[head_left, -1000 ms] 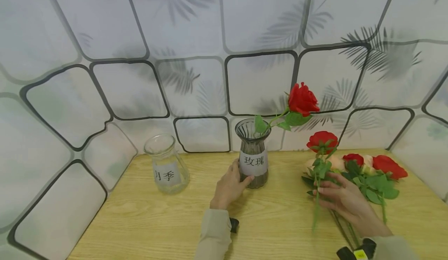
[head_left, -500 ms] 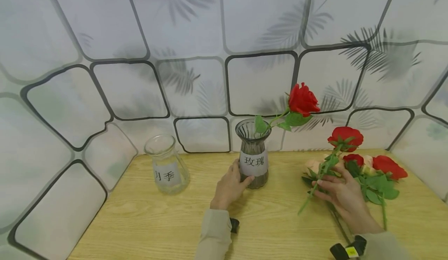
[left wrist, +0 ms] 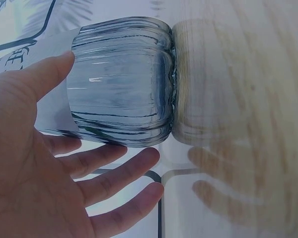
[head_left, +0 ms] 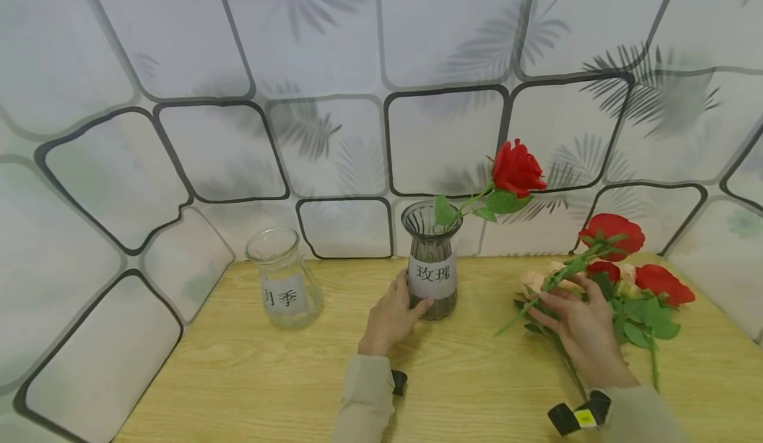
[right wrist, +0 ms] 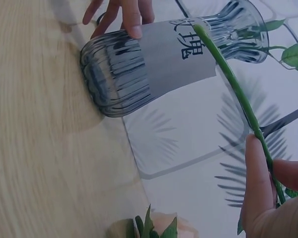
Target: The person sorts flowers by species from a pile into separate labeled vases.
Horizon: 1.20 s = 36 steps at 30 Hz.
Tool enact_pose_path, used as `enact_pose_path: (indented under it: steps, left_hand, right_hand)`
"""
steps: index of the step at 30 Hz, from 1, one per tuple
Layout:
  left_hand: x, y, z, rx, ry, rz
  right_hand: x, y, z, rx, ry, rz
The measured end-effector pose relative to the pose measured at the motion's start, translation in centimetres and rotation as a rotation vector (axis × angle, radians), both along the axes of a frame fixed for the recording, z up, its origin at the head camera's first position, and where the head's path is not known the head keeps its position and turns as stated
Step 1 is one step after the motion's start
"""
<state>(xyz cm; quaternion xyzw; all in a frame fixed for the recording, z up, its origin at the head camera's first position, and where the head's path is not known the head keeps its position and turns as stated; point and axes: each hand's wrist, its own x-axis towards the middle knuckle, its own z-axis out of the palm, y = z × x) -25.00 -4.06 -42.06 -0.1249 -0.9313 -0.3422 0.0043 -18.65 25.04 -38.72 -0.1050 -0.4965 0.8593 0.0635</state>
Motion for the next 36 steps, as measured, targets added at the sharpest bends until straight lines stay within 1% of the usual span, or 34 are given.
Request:
enact_pose_path:
  steps: [8,13,15,23,28,33,36]
  left_hand:
    - [0.0,0.0,0.1,-0.002,0.006,0.002]
    - [0.0,0.1,0.1,-0.004,0.009,-0.002]
    - [0.0,0.1,0.1,-0.005,0.009,-0.002]
    - [0.0,0.2,0.1,-0.009,0.003,0.007]
    - [0.0,0.2,0.1,-0.004,0.003,0.005]
    - [0.1,0.1,0.1,0.001,-0.001,0.006]
    - [0.1,0.1,0.2,0.006,-0.005,0.006]
  right_hand:
    - [-0.5,-0.9,0.7,-0.076,0.089,-0.026]
    - [-0.7,-1.6,1.4,-0.106,0.116,-0.063]
    - [-0.8,-1.9,1.7,-0.118,0.120,-0.086]
    - [-1.1,-3.3,3.2,-0.237,0.176,-0.149]
    - [-1.4,-4.1,4.4,-0.315,0.184,-0.195]
    - [-1.9,-4.9,5.3,-0.372,0.226,-0.247]
    - [-2.1,-5.3,5.8,-0.385,0.259,-0.265]
